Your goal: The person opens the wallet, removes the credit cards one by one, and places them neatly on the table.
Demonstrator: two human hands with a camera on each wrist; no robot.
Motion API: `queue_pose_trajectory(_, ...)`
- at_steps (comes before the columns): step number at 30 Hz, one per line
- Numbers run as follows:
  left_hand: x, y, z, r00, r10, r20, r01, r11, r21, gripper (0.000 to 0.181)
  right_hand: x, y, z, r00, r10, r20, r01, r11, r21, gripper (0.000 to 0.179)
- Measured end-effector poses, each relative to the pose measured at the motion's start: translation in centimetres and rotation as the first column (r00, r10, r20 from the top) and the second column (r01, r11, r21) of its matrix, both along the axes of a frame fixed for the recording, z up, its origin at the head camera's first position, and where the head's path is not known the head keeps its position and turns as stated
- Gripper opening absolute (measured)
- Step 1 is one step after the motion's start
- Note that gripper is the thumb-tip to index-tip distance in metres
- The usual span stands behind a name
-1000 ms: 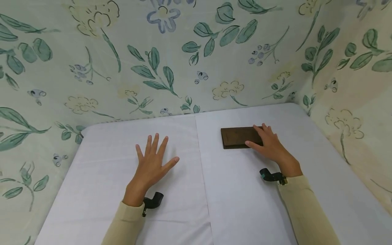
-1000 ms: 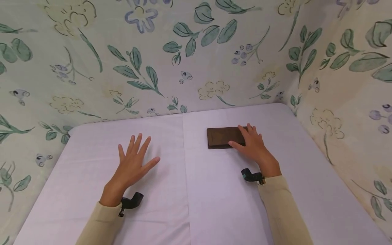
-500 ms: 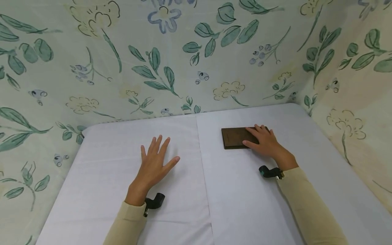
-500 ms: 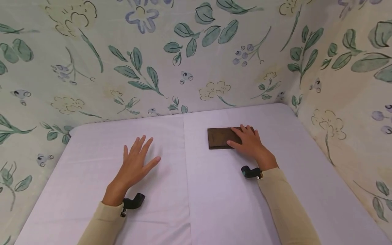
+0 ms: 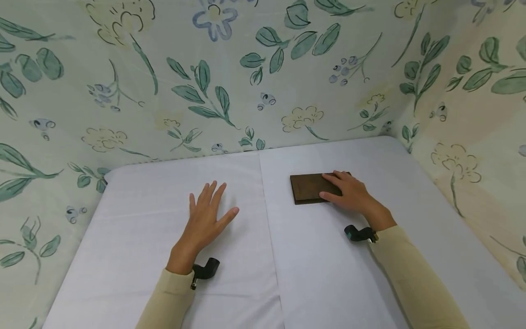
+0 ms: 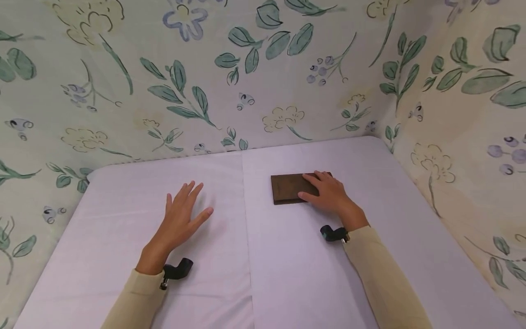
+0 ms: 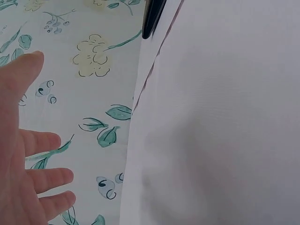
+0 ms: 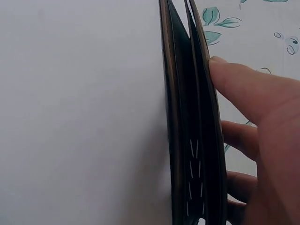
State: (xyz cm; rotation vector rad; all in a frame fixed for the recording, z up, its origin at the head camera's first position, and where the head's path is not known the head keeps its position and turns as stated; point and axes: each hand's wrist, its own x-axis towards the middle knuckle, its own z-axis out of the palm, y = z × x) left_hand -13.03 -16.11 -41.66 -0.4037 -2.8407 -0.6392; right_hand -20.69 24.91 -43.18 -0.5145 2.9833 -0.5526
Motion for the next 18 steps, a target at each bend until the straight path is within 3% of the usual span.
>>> queue_pose_trajectory(18, 0.8, -0.1, -0.2, 1.000, -0.021, 0.011, 0.020, 0.999, 0.049, 0.075, 4.1, -2.7, 0.1, 0.996, 0.084, 0.001, -0.084, 0.996, 0.024, 0.069)
